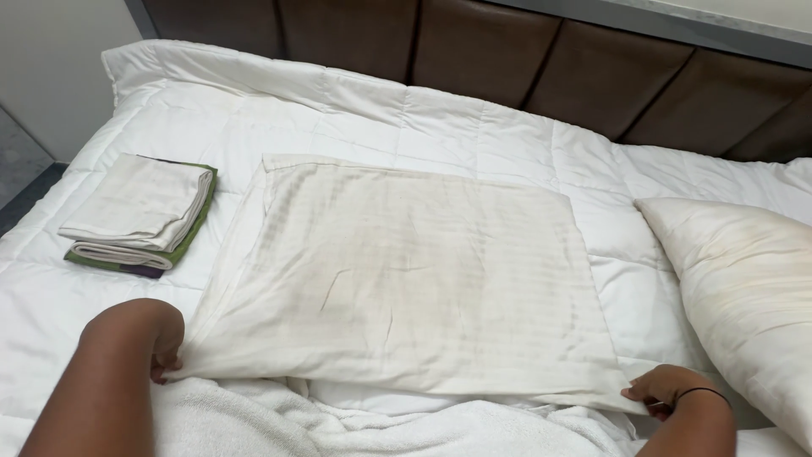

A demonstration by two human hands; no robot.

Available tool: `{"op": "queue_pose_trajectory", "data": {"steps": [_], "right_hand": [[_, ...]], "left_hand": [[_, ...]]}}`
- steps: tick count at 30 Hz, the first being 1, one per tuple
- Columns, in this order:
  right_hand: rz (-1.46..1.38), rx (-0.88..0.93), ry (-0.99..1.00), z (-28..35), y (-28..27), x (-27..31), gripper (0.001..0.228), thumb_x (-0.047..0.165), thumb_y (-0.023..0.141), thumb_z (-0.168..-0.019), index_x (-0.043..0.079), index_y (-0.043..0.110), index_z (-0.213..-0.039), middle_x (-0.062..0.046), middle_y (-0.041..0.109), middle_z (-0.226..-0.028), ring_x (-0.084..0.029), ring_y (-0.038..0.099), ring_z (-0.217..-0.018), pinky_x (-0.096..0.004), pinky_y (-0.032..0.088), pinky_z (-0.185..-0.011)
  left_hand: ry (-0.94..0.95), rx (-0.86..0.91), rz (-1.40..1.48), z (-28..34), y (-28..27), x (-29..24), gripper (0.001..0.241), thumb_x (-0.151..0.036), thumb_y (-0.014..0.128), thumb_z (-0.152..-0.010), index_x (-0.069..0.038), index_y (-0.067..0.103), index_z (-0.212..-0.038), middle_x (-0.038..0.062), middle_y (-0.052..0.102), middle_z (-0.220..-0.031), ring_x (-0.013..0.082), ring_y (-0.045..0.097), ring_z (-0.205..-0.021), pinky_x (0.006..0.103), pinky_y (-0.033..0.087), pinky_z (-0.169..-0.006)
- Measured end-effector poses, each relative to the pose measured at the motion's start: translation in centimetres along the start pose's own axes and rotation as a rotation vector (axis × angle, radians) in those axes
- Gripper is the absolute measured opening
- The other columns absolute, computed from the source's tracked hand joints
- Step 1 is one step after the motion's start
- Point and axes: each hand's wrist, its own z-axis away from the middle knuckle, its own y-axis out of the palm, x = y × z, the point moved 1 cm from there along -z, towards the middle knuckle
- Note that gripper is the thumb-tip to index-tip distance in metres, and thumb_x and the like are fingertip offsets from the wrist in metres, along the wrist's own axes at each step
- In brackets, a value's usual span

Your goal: The person removes a white pillowcase from a pillow by hand. They pull the case off the pillow, then unfold the removed case and spread it flat on the bed.

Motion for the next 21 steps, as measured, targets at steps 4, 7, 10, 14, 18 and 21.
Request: {"op": "queue_pose_trajectory", "data": {"steps": [4,7,10,14,18,21], "right_hand": [[0.076,-0.132,-0.068,-2.8,0.5,3.5,0.051,0.035,0.093,-0.076,-0.009,0.080,-0.099,-0.019,0.074,-0.081,-0.032,0.061,-0.071,-0.048,0.052,-0.068],[0.260,-0.565,-0.360,9.2,2.6,7.9,0.066,0.051,0.088,-0.075,0.004,0.073,-0.118,-0.018,0.075,-0.108,-0.033,0.072,-0.097,-0.044,0.058,-0.085],[0.182,-0.721,-0.700,13.3,6.0,11.8,0.073,0.050,0.085,-0.076,0.009,0.064,-0.132,-0.013,0.074,-0.118,-0.028,0.068,-0.110,-0.042,0.055,-0.091],[0.046,-0.275,-0.840,19.0,9.8,15.2,0.051,0.038,0.079,-0.082,0.014,0.071,-0.126,-0.007,0.080,-0.104,-0.022,0.075,-0.103,-0.036,0.057,-0.092],[0.156,-0.153,-0.734,20.3,10.4,16.1,0.048,0.040,0.077,-0.085,0.017,0.071,-0.127,-0.002,0.076,-0.106,-0.017,0.072,-0.110,-0.033,0.053,-0.098],[0.143,-0.172,-0.704,18.4,9.6,15.9,0.051,0.043,0.075,-0.086,0.019,0.069,-0.131,-0.003,0.077,-0.106,-0.018,0.072,-0.112,-0.035,0.054,-0.100]], "left_hand": [[0.019,-0.261,-0.053,-0.6,-0.4,-1.7,0.031,-0.025,0.068,-0.095,-0.013,0.079,-0.121,0.007,0.075,-0.123,0.0250,0.068,-0.118,0.0423,0.049,-0.102],[0.090,-0.576,0.052,3.2,-1.3,-5.0,0.042,-0.025,0.059,-0.097,-0.013,0.067,-0.136,0.012,0.064,-0.144,0.0310,0.060,-0.132,0.0488,0.044,-0.107],[0.339,-0.714,0.107,1.3,-2.3,-7.9,0.064,-0.050,0.064,-0.094,-0.014,0.054,-0.146,0.012,0.058,-0.149,0.0333,0.056,-0.135,0.0510,0.049,-0.106],[0.470,-0.662,0.254,-2.2,-2.5,-11.1,0.079,-0.055,0.068,-0.090,-0.004,0.048,-0.147,0.019,0.059,-0.144,0.0365,0.061,-0.127,0.0484,0.051,-0.103],[0.432,-0.502,0.525,-5.4,-2.2,-11.1,0.084,-0.054,0.074,-0.083,0.001,0.052,-0.142,0.021,0.066,-0.133,0.0360,0.068,-0.115,0.0474,0.055,-0.095],[0.488,-0.363,0.778,-6.0,-3.0,-10.5,0.074,-0.055,0.076,-0.082,0.010,0.075,-0.118,0.026,0.076,-0.117,0.0376,0.071,-0.103,0.0462,0.053,-0.090]]}}
